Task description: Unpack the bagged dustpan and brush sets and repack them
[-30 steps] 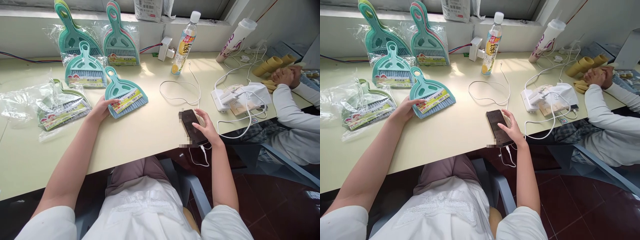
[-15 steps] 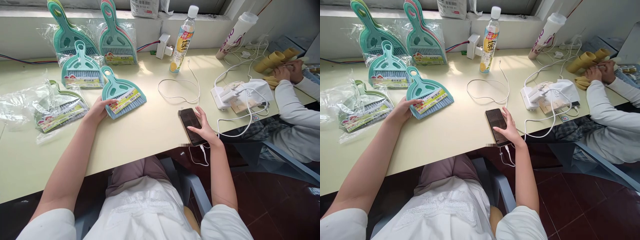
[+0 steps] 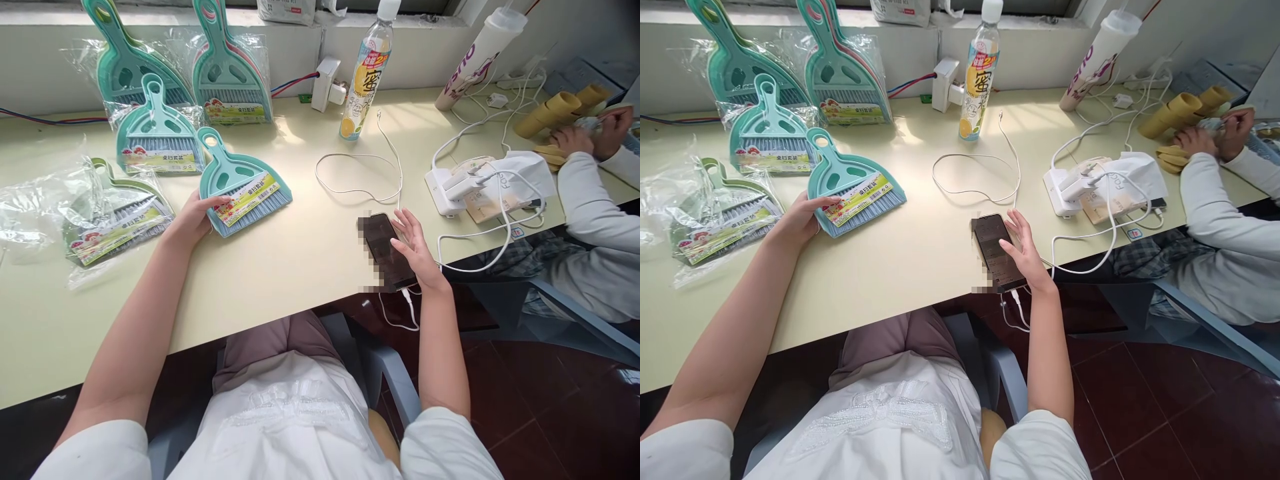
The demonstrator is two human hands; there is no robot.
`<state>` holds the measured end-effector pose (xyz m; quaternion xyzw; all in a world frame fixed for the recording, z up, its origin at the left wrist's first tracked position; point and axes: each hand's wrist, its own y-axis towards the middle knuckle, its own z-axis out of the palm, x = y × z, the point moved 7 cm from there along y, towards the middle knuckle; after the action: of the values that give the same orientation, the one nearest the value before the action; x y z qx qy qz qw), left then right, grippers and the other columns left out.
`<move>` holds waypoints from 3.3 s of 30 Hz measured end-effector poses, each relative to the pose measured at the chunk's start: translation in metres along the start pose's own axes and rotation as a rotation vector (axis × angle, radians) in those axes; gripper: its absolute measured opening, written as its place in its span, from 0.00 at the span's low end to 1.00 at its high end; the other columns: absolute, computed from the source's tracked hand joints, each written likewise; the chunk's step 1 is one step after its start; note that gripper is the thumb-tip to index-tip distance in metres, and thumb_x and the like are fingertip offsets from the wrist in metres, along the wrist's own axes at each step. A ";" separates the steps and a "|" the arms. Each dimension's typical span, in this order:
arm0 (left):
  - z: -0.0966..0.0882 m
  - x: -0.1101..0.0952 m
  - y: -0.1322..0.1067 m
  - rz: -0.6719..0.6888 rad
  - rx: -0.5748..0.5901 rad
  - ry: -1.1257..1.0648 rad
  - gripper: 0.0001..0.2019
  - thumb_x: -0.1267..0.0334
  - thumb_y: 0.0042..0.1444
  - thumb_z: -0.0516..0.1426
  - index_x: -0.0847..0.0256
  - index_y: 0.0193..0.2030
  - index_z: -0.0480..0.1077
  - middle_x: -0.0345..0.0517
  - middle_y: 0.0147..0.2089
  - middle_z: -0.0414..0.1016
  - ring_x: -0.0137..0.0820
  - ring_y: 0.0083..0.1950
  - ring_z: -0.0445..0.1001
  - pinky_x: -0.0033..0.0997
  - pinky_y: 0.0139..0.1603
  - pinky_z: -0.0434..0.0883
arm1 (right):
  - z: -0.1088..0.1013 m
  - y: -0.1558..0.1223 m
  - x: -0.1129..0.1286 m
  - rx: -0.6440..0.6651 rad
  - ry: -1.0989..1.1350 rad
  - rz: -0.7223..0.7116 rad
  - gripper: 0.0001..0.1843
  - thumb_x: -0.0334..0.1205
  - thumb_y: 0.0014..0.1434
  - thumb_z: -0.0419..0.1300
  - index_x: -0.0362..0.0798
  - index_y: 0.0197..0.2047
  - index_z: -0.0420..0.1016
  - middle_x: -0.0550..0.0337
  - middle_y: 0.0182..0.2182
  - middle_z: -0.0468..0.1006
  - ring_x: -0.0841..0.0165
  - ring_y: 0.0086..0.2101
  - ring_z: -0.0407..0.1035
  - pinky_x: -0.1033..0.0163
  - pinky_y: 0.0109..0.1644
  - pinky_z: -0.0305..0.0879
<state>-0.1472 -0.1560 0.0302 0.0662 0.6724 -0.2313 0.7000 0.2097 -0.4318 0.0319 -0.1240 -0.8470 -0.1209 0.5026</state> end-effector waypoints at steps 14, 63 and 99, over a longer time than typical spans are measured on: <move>0.002 0.000 -0.001 -0.025 -0.003 0.066 0.13 0.76 0.60 0.47 0.65 0.48 0.69 0.44 0.34 0.80 0.44 0.61 0.69 0.22 0.27 0.70 | -0.004 -0.002 0.001 -0.043 -0.020 -0.025 0.37 0.63 0.62 0.50 0.68 0.70 0.42 0.64 0.70 0.52 0.58 0.68 0.50 0.45 0.70 0.53; -0.003 0.004 0.006 -0.014 0.018 0.158 0.06 0.68 0.55 0.59 0.64 0.41 0.70 0.43 0.30 0.78 0.42 0.52 0.77 0.24 0.28 0.73 | -0.001 -0.001 0.010 0.014 0.042 -0.010 0.38 0.59 0.57 0.61 0.63 0.67 0.54 0.63 0.69 0.56 0.57 0.68 0.48 0.48 0.73 0.46; -0.004 0.003 0.007 -0.044 -0.073 0.001 0.33 0.72 0.42 0.67 0.62 0.57 0.63 0.52 0.45 0.80 0.39 0.39 0.81 0.31 0.35 0.82 | -0.002 -0.001 0.004 -0.002 0.026 0.014 0.44 0.59 0.52 0.65 0.64 0.68 0.53 0.64 0.69 0.54 0.56 0.68 0.47 0.46 0.74 0.43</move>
<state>-0.1483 -0.1494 0.0252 0.0258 0.6819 -0.2218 0.6965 0.2087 -0.4325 0.0365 -0.1290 -0.8395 -0.1199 0.5141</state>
